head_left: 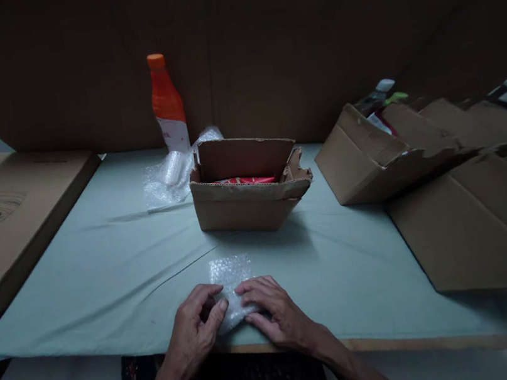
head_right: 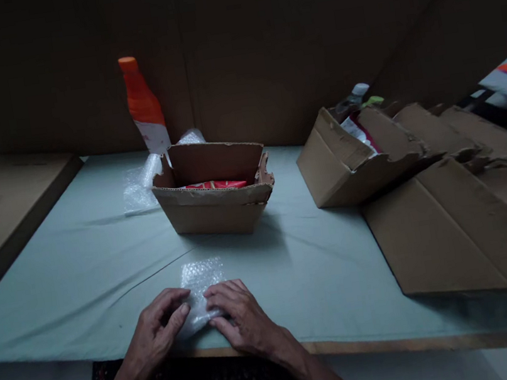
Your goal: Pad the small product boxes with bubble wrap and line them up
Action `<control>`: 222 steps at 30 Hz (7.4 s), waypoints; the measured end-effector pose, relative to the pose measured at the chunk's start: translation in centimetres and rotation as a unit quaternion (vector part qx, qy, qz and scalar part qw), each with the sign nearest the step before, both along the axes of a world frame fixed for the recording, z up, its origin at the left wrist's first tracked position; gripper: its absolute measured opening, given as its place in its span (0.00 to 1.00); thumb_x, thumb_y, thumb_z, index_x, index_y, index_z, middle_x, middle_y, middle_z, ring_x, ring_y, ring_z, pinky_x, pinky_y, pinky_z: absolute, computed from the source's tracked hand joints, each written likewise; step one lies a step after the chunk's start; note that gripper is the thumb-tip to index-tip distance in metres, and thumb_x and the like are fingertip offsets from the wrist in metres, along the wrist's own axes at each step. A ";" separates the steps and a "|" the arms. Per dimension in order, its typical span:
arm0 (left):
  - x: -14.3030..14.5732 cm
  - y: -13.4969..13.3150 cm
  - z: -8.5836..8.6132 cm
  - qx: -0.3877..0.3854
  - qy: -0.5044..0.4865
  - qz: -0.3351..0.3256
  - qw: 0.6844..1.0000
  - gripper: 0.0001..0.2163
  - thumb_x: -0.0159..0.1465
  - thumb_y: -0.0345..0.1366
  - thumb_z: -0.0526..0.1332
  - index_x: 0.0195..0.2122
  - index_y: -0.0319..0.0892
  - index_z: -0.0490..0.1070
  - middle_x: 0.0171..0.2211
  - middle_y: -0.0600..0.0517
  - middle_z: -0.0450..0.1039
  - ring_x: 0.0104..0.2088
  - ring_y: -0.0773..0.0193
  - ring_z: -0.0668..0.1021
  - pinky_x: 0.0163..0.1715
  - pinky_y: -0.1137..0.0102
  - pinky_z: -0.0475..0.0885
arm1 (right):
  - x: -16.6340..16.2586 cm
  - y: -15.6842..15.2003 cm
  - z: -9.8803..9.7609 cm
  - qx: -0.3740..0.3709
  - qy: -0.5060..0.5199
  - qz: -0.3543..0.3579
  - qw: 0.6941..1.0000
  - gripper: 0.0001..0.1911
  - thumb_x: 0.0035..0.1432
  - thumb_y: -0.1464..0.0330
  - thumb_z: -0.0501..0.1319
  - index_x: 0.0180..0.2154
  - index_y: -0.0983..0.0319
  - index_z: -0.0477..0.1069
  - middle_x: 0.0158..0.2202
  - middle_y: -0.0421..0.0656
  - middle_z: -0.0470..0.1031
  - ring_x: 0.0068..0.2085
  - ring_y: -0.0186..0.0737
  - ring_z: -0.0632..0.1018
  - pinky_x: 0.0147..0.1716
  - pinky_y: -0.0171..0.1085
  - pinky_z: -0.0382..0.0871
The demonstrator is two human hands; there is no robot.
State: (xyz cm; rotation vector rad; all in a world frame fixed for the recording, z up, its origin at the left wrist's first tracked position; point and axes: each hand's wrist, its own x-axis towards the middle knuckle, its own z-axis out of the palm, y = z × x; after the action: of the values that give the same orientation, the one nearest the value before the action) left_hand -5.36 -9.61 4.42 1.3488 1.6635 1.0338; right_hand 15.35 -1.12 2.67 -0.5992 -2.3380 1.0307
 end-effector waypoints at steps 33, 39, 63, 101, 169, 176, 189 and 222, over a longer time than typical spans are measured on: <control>0.5 -0.6 -1.5 -0.001 -0.019 0.059 0.998 0.10 0.62 0.42 0.62 0.37 0.44 0.80 0.35 0.50 0.82 0.37 0.59 0.81 0.39 0.68 0.73 | -0.8 -0.7 0.2 0.065 -0.022 -0.034 0.997 0.16 0.61 0.70 0.66 0.51 0.59 0.72 0.48 0.46 0.78 0.48 0.46 0.75 0.48 0.45 0.65; 0.5 -0.6 -1.3 -0.003 -0.017 0.058 0.998 0.11 0.63 0.43 0.61 0.37 0.43 0.80 0.36 0.49 0.82 0.38 0.58 0.81 0.40 0.67 0.74 | -1.3 -0.2 0.8 0.042 -0.058 -0.012 0.997 0.05 0.63 0.69 0.65 0.42 0.60 0.75 0.38 0.41 0.81 0.42 0.42 0.76 0.47 0.45 0.63; 0.8 -0.3 -0.5 -0.033 -0.030 0.098 0.994 0.14 0.61 0.45 0.60 0.37 0.42 0.80 0.35 0.49 0.82 0.37 0.56 0.80 0.39 0.66 0.74 | -1.2 -0.7 0.4 0.068 -0.019 0.005 0.998 0.11 0.61 0.72 0.64 0.47 0.59 0.75 0.45 0.44 0.79 0.49 0.46 0.76 0.50 0.49 0.65; 1.1 -0.8 -0.4 -0.058 -0.057 0.129 0.988 0.18 0.61 0.49 0.59 0.40 0.41 0.80 0.35 0.50 0.80 0.30 0.61 0.74 0.31 0.69 0.68 | -1.5 -0.8 0.3 0.016 -0.004 -0.045 0.999 0.11 0.61 0.73 0.62 0.45 0.58 0.73 0.46 0.45 0.80 0.49 0.46 0.76 0.50 0.48 0.65; 0.5 -0.5 -0.2 -0.020 -0.081 0.072 0.994 0.15 0.61 0.44 0.61 0.42 0.42 0.79 0.40 0.47 0.80 0.41 0.56 0.78 0.41 0.66 0.72 | -1.3 -0.2 0.7 -0.030 -0.020 -0.030 0.999 0.09 0.62 0.70 0.61 0.45 0.58 0.75 0.45 0.44 0.80 0.49 0.46 0.76 0.52 0.48 0.65; 0.4 -0.7 -0.6 -0.008 -0.069 0.075 0.995 0.13 0.62 0.42 0.62 0.43 0.42 0.79 0.40 0.48 0.80 0.42 0.57 0.79 0.41 0.67 0.72 | -1.3 -0.2 0.8 -0.019 -0.025 -0.035 0.999 0.10 0.60 0.72 0.63 0.44 0.58 0.75 0.44 0.44 0.80 0.49 0.46 0.76 0.50 0.48 0.66; 0.7 -1.0 0.5 0.085 -0.025 0.039 0.995 0.10 0.63 0.38 0.61 0.41 0.43 0.79 0.36 0.48 0.81 0.38 0.59 0.82 0.38 0.68 0.75 | -1.2 0.4 2.1 -0.032 -0.114 0.035 0.992 0.11 0.48 0.73 0.66 0.36 0.60 0.73 0.68 0.50 0.60 0.65 0.55 0.65 0.60 0.55 0.61; -0.8 -0.8 -1.0 -0.041 -0.143 0.167 0.975 0.18 0.58 0.46 0.64 0.44 0.40 0.77 0.48 0.43 0.76 0.42 0.57 0.78 0.41 0.65 0.74 | -2.3 0.1 1.1 0.007 -0.097 0.017 0.995 0.08 0.51 0.70 0.69 0.36 0.60 0.77 0.69 0.50 0.59 0.66 0.56 0.63 0.61 0.59 0.59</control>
State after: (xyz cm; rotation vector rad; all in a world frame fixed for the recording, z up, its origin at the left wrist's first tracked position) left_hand -6.12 -10.39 3.46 0.8351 1.7211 1.2700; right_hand 13.04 -1.04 3.79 -0.6831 -2.5301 1.0095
